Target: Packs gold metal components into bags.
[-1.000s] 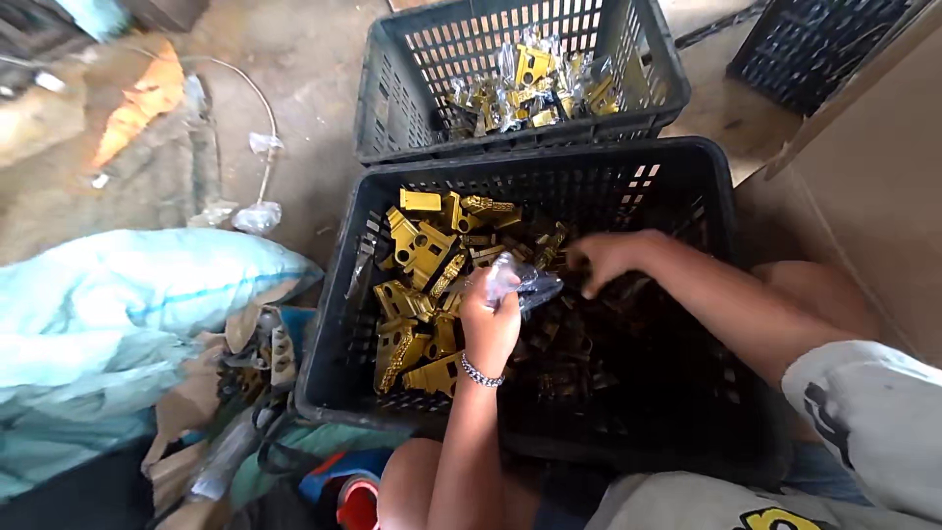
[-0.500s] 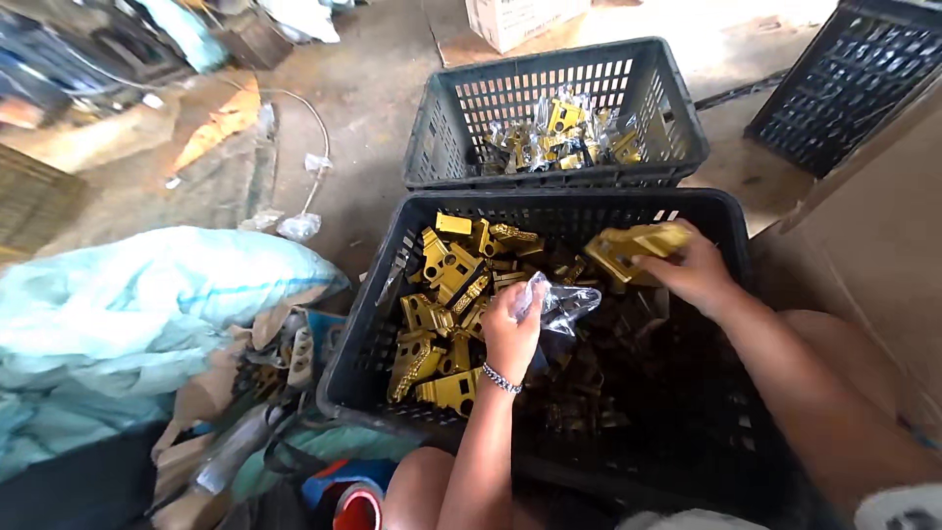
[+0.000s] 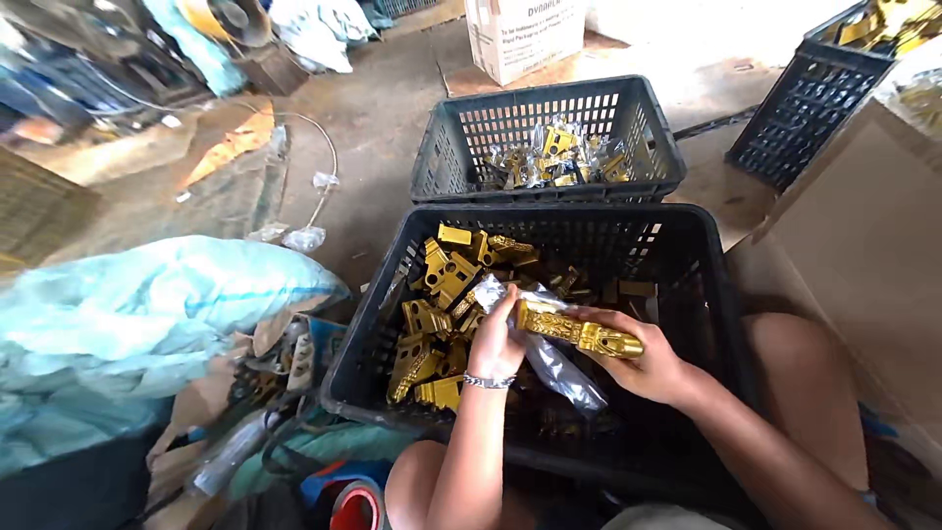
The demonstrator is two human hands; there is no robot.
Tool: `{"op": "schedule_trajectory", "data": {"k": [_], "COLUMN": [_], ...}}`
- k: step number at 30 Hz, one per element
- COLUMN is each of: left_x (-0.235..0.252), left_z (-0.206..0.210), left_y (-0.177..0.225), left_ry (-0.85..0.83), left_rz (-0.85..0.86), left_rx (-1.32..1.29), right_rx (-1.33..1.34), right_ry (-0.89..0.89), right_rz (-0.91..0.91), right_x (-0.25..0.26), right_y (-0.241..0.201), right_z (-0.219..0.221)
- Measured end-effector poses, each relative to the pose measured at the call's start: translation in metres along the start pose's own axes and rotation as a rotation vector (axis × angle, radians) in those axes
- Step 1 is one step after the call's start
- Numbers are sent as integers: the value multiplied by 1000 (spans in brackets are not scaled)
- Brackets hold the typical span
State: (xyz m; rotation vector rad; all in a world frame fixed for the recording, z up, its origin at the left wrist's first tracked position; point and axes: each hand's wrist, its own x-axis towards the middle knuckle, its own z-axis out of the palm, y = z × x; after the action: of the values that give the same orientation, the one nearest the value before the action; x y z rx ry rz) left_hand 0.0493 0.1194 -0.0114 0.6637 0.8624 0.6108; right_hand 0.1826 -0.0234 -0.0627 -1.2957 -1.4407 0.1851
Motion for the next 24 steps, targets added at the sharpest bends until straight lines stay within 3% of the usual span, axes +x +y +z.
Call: {"op": "schedule_trajectory", "data": {"k": [4, 6, 8, 10, 12, 13, 14, 15, 18, 19, 21, 24], "left_x": [-10, -20, -18, -11, -9, -10, -10, -10, -7, -5, -1, -2], "left_z": [10, 12, 8, 2, -3, -7, -11, -14, -18, -17, -13, -8], "left_y": [-12, -23, -30, -27, -15, -7, 1, 6, 5, -1, -17, -48], "left_ry": [-1, -45, -42, -9, 11, 0, -18, -29, -83, -98, -131, -165], "left_rz": [143, 253, 269, 237, 266, 304, 330, 334, 287, 282, 356, 638], "left_rx": [296, 486, 598, 582, 414, 341, 302, 301, 462, 584, 842, 884], "right_rx": [-308, -378, -338, -344, -458, -502, -542, -576, -665, -645, -456, 72], "right_ry": [105, 41, -198, -591, -1053, -1175, -1183, -1060, -273, -94, -87, -314], "right_rz": [12, 96, 327, 615, 739, 739, 724, 684, 286, 155, 112, 392], "right_x": [10, 15, 18, 27, 37, 40, 47, 55, 75, 83, 82, 41], "right_y": [15, 12, 2, -5, 2, 4, 3, -3, -8, -8, -11, -3], "right_z": [-11, -4, -1, -10, -21, -26, -35, -47, -65, -63, -50, -20]}}
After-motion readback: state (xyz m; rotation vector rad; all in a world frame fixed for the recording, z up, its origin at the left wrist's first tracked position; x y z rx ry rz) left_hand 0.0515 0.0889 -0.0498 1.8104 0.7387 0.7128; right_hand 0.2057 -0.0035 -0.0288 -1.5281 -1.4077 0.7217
